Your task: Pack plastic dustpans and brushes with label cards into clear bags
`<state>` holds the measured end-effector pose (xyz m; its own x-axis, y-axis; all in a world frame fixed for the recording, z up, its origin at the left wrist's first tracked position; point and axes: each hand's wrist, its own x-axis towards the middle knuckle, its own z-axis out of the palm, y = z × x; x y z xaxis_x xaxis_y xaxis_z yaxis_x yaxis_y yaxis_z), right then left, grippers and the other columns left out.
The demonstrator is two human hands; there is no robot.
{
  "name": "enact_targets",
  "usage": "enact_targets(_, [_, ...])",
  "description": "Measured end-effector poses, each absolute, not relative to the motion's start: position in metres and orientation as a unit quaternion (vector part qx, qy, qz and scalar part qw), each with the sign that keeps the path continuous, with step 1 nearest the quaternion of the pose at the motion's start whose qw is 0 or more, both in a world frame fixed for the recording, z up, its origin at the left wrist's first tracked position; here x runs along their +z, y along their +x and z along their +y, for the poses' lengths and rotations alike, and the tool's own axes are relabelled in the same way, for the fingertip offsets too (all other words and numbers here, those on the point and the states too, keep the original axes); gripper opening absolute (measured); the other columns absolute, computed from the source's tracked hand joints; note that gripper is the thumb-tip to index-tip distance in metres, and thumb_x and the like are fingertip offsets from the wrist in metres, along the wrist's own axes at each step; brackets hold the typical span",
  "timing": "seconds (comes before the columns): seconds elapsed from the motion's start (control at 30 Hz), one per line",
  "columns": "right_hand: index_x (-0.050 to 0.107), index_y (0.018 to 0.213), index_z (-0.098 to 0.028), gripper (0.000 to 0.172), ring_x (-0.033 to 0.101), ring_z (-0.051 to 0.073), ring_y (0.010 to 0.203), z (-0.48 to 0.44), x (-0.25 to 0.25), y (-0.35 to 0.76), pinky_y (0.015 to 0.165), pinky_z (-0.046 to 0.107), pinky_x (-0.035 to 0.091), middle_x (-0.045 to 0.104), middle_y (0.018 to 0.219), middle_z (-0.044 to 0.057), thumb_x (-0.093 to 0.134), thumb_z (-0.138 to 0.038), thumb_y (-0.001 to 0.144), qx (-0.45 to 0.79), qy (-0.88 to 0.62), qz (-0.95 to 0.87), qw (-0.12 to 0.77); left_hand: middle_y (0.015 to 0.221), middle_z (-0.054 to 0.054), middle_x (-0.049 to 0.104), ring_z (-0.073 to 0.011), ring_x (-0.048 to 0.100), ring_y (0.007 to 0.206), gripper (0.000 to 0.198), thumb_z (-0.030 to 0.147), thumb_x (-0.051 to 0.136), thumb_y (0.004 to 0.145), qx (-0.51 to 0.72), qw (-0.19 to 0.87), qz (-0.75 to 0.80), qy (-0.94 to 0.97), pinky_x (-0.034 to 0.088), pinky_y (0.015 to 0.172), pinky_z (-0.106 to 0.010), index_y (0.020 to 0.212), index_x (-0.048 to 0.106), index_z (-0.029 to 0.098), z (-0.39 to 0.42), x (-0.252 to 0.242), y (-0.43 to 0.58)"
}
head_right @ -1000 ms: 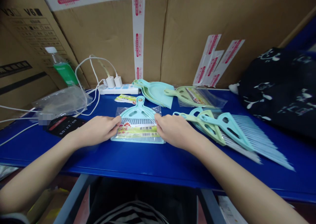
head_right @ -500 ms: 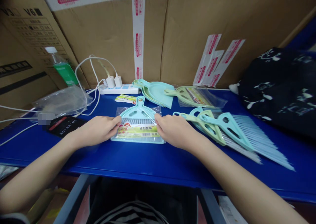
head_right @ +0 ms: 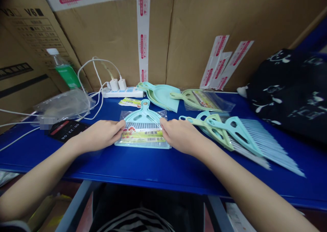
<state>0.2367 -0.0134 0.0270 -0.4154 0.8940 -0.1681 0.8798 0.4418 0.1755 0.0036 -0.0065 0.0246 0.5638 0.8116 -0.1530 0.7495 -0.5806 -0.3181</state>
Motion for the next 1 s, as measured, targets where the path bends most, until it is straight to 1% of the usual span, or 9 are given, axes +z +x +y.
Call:
enact_targets(0.2, [0.05,0.099,-0.015,0.022,0.058,0.019,0.06,-0.0133,0.0271,0.2366,0.05,0.027,0.022,0.062,0.069,0.005,0.029,-0.02,0.096,0.017,0.534,0.835,0.13,0.073,-0.007,0.067,-0.0236,0.067,0.069,0.021,0.024,0.033,0.095,0.142,0.105,-0.448,-0.876,0.049,0.064,-0.032,0.098,0.052,0.016,-0.0069,0.0246,0.0044])
enact_targets(0.4, [0.05,0.1,-0.015,0.022,0.059,0.019,0.062,-0.0142,0.0281,0.236,0.05,0.027,0.022,0.062,0.07,0.005,0.029,-0.02,0.097,0.017,0.536,0.833,0.138,0.073,-0.006,0.067,-0.0227,0.067,0.069,0.019,0.024,0.035,0.094,0.143,0.102,-0.449,-0.876,0.049,0.064,-0.031,0.097,0.052,0.016,-0.0065,0.0243,0.0037])
enact_targets(0.53, [0.05,0.098,-0.016,0.021,0.058,0.018,0.06,-0.0138,0.0272,0.2362,0.049,0.027,0.021,0.062,0.069,0.005,0.029,-0.02,0.096,0.016,0.534,0.835,0.131,0.074,-0.007,0.067,-0.0237,0.067,0.069,0.019,0.023,0.034,0.094,0.144,0.102,-0.446,-0.878,0.05,0.064,-0.032,0.098,0.052,0.015,-0.0064,0.0245,0.0036])
enact_targets(0.73, [0.05,0.098,-0.016,0.022,0.057,0.018,0.059,-0.0145,0.0269,0.2377,0.05,0.027,0.022,0.061,0.068,0.005,0.028,-0.02,0.096,0.017,0.532,0.837,0.125,0.074,-0.006,0.067,-0.0228,0.067,0.069,0.02,0.024,0.034,0.094,0.146,0.11,-0.446,-0.876,0.05,0.063,-0.031,0.098,0.052,0.016,-0.0065,0.0244,0.0046])
enact_targets(0.9, [0.05,0.093,-0.017,0.021,0.053,0.016,0.052,-0.0138,0.0262,0.238,0.048,0.026,0.021,0.058,0.062,0.002,0.029,-0.019,0.095,0.027,0.524,0.843,0.114,0.07,-0.005,0.066,-0.0211,0.066,0.067,0.02,0.024,0.034,0.093,0.136,0.115,-0.445,-0.878,0.05,0.063,-0.03,0.096,0.052,0.016,-0.0056,0.0233,0.0037])
enact_targets(1.0, [0.05,0.093,-0.017,0.02,0.053,0.015,0.052,-0.013,0.0259,0.2378,0.048,0.026,0.02,0.057,0.062,0.001,0.03,-0.019,0.095,0.03,0.524,0.844,0.114,0.07,-0.005,0.066,-0.0214,0.066,0.067,0.019,0.024,0.035,0.093,0.136,0.114,-0.444,-0.878,0.05,0.063,-0.03,0.096,0.052,0.016,-0.0061,0.0235,0.0039])
